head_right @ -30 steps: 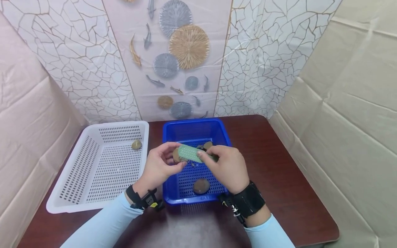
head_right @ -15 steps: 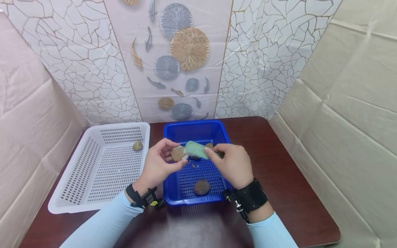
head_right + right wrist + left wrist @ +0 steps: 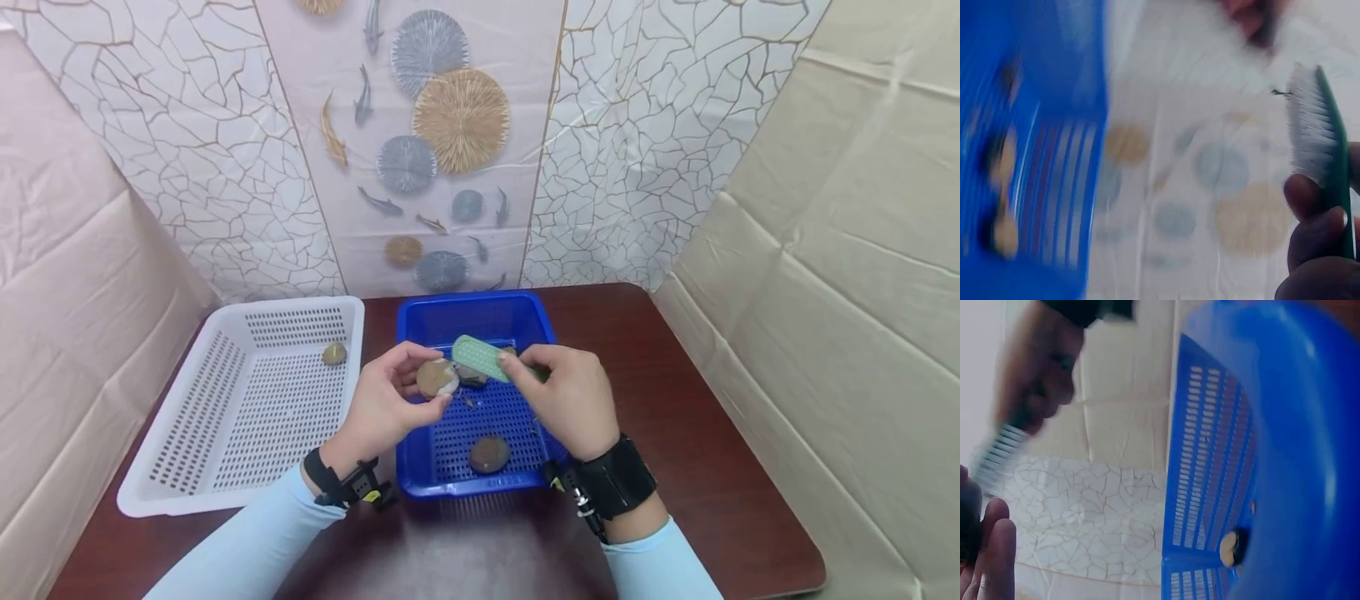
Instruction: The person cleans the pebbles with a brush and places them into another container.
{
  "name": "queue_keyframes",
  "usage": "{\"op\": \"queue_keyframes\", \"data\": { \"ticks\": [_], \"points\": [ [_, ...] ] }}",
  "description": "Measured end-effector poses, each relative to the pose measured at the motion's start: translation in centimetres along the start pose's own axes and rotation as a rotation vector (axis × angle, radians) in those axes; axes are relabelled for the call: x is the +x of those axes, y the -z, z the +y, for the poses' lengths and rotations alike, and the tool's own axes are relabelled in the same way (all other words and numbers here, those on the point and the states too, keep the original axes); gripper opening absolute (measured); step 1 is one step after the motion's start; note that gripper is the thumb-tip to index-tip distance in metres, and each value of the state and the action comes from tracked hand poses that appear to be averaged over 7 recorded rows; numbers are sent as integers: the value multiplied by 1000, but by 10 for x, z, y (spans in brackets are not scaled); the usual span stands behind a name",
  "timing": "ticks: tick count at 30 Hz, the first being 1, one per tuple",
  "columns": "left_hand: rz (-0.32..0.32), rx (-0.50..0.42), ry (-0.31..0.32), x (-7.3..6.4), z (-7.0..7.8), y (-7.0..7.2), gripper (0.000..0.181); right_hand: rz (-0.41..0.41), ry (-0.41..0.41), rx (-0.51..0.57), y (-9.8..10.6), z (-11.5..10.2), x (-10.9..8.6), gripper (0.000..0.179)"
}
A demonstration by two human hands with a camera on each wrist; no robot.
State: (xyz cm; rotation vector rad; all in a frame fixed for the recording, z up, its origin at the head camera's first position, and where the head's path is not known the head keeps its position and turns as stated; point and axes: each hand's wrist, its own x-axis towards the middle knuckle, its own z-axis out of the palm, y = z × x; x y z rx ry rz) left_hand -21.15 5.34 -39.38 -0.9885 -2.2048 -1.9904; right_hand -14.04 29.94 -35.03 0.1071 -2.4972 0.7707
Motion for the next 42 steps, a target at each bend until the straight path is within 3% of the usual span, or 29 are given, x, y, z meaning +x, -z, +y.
{"op": "queue_keyframes", "data": {
  "ticks": [3, 5, 8, 10, 12, 15, 17, 21, 23, 27, 33, 36, 39, 42],
  "points": [
    [1, 65, -28, 1, 0, -2, 48, -75, 1, 93, -5, 1, -1, 25],
    [2, 91, -28, 0, -2, -4, 48, -92, -12, 53, -8, 3, -1, 28],
    [13, 118, -14, -3, -4, -6, 49, -45, -52, -54, -6, 7, -3, 29],
    [21, 134, -8, -5, -5, -7, 49, -3, -66, -63, -2, 7, -5, 28],
    [24, 153, -17, -5, -4, -8, 49, -3, -53, -6, 0, 4, -5, 27],
    [28, 169, -32, -4, -2, -8, 49, -75, -32, 85, -2, 0, -5, 28],
    [37, 167, -27, -4, -1, -7, 49, -91, -32, 45, -4, 0, -5, 30],
    [59, 148, 1, -4, -1, -6, 50, -24, -50, -46, -6, 2, -5, 27],
    [58, 154, -2, -4, -2, -5, 50, -16, -33, -3, -6, 0, -5, 26],
    [38, 204, -69, -4, -2, -6, 51, -92, -16, 130, -11, -3, -5, 27],
    [39, 264, -95, -7, -2, -7, 51, -30, -53, -17, -9, 5, -6, 27],
    [34, 262, -91, -7, -3, -7, 51, -10, -27, 35, -7, 1, -6, 25],
    [36, 260, -107, -7, -2, -7, 50, -40, -4, 97, -10, -3, -7, 24],
    [42, 266, -115, -7, -1, -8, 50, -38, -6, 5, -11, 0, -6, 27]
  ]
}}
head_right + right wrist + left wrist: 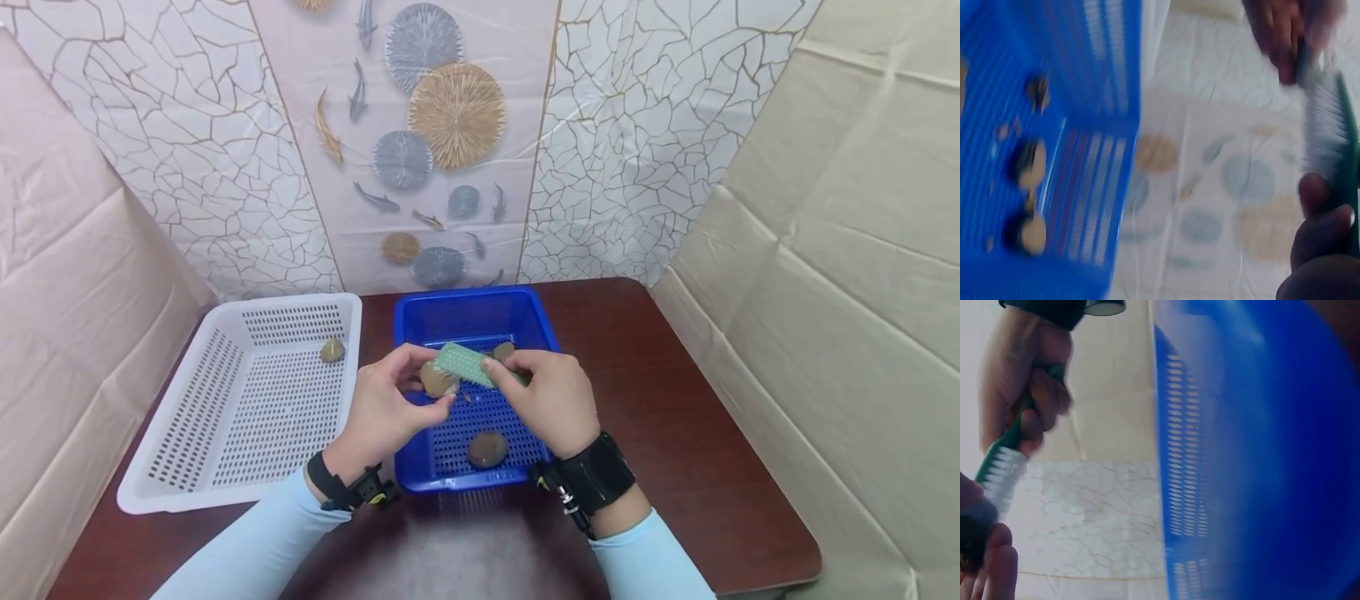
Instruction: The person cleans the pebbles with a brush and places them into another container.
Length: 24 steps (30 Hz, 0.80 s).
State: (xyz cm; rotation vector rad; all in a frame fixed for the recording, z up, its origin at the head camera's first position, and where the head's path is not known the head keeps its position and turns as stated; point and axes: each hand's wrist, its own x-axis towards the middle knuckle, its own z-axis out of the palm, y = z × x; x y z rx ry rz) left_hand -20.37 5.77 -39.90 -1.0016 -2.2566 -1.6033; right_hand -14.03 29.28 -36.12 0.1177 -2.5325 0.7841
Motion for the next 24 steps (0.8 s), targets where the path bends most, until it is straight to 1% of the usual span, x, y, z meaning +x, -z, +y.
{"op": "queue_keyframes", "data": {
  "ticks": [2, 3, 4, 5, 7, 9, 11, 14, 16, 18, 21, 23, 24],
  "points": [
    [4, 1, 7, 0, 0, 0, 51, 23, -10, -70, 2, 3, 1, 29],
    [5, 2, 14, 0, -1, 0, 51, 36, -10, -86, 3, 3, 2, 29],
    [5, 2, 18, 0, -2, 0, 52, 42, -7, -79, 3, 2, 2, 29],
    [5, 0, 21, 0, -2, 0, 52, 37, 1, -55, 3, 0, 1, 29],
    [8, -7, 17, 0, -2, 0, 52, -5, 17, 19, 2, -4, 0, 27],
    [11, -11, 13, 0, -3, 0, 52, -46, 10, 69, 0, -5, 0, 26],
    [6, -14, 11, -1, -3, -1, 51, -50, 0, 40, -1, -5, 0, 26],
    [-1, -17, 24, -2, -4, -1, 51, 0, -9, -48, -1, -3, 1, 26],
    [-3, -25, 32, -3, -5, -1, 50, 25, 4, -66, -1, -4, 1, 26],
    [0, -36, 34, -3, -6, -1, 52, 19, 26, -18, -1, -7, 1, 25],
    [10, -62, 16, -4, -6, 0, 53, -16, 47, 65, -2, -11, 1, 24],
    [18, -72, 6, -4, -4, 0, 52, -34, 37, 79, -3, -11, 2, 23],
    [20, -79, 6, -4, -4, 0, 51, -37, 27, 64, -2, -10, 3, 24]
  ]
}}
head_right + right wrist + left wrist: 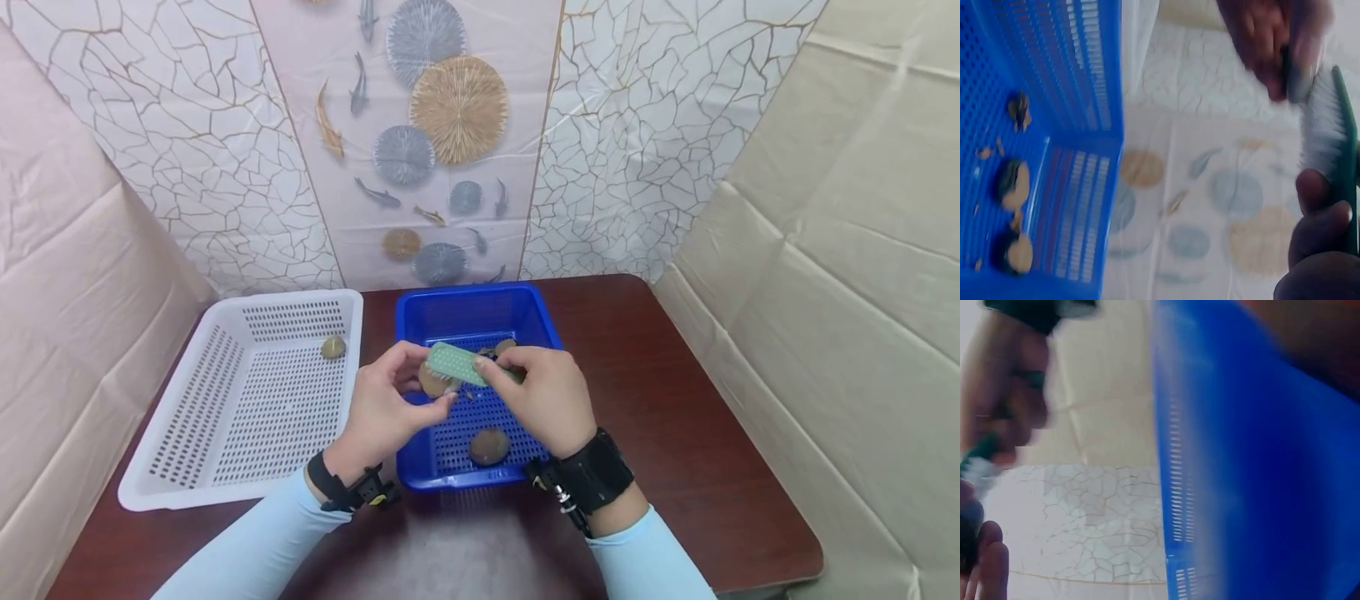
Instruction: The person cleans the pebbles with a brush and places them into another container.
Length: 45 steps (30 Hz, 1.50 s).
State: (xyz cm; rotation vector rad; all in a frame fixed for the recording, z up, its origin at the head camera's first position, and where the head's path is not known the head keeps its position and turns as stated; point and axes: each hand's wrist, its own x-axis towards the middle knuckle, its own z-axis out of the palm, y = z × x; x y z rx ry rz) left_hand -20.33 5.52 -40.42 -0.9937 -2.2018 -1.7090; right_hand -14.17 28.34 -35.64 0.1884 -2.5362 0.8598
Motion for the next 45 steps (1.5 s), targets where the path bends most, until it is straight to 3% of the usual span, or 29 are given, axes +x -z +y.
{"op": "queue_keyframes", "data": {
  "ticks": [6, 9, 13, 19, 25, 28, 31, 36, 40, 43, 45],
  "points": [
    [24, -20, 43, -1, 0, 1, 51, 83, -31, -156, 8, 5, 3, 28],
    [31, -24, 39, 0, 2, 2, 52, 93, -1, -106, 10, 3, 2, 26],
    [24, -23, 17, 1, 4, 2, 52, 21, -1, -27, 8, 1, 0, 25],
    [16, -17, 53, -2, 0, -2, 51, 82, -23, -160, 8, 5, 2, 27],
    [13, -13, 36, -2, -1, -3, 51, 11, 5, -60, 5, 4, -1, 26],
    [22, -24, 38, -3, 0, -3, 51, 32, -43, -155, 7, 14, -1, 30],
    [26, -21, 40, -3, -1, -1, 50, 72, -73, -177, 11, 19, -3, 30],
    [6, 1, 27, 0, 0, -2, 52, 35, -10, -40, 7, 8, -4, 25],
    [3, -14, 59, -2, 0, -4, 51, -1, -50, -120, 3, 15, -3, 28],
    [0, -33, 87, -3, -3, -5, 50, 42, -78, -195, 6, 20, -3, 31],
    [0, -38, 94, -3, -4, -5, 50, 59, -60, -164, 8, 17, -3, 30]
  ]
}}
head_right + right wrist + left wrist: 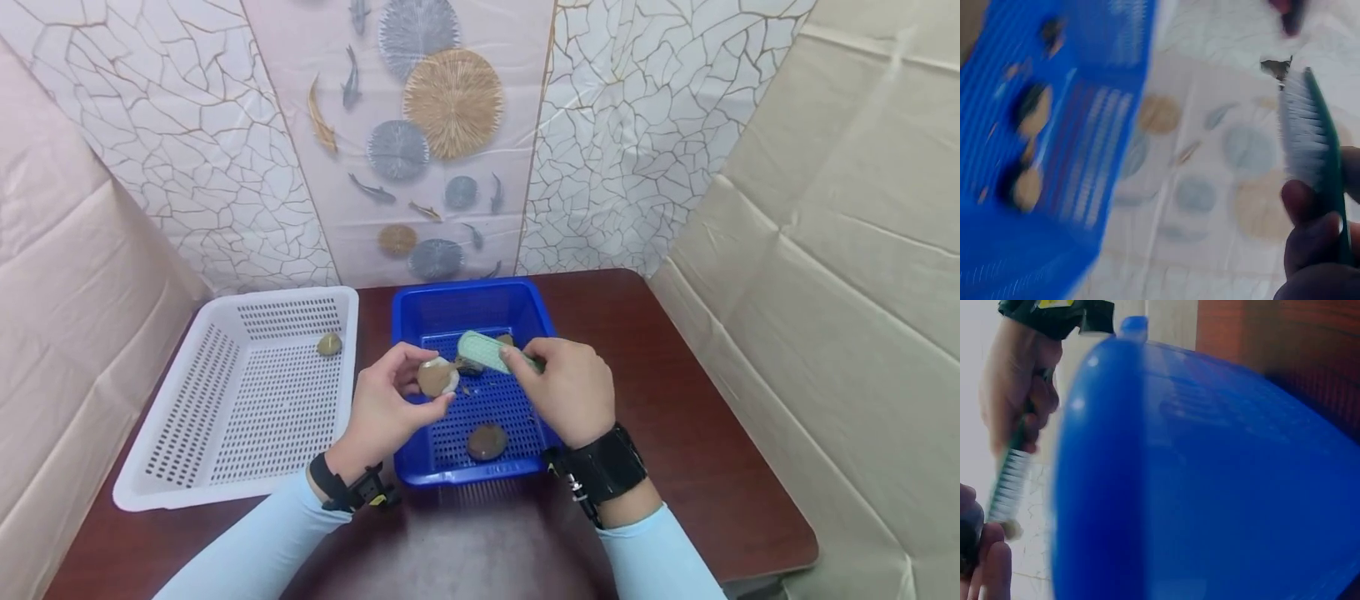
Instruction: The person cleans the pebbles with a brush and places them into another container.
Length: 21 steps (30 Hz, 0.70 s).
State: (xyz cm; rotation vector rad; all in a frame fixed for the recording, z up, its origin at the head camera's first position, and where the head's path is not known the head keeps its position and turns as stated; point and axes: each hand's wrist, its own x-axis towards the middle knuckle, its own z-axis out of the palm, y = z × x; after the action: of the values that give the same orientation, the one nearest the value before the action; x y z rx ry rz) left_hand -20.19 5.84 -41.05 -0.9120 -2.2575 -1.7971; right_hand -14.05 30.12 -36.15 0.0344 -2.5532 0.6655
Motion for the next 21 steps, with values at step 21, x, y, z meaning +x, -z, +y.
{"op": "queue_keyframes", "data": {
  "ticks": [21],
  "points": [
    [-19, 82, -39, 1, 3, 0, 50, -48, 90, 88, -7, -7, -9, 24]
  ]
}}
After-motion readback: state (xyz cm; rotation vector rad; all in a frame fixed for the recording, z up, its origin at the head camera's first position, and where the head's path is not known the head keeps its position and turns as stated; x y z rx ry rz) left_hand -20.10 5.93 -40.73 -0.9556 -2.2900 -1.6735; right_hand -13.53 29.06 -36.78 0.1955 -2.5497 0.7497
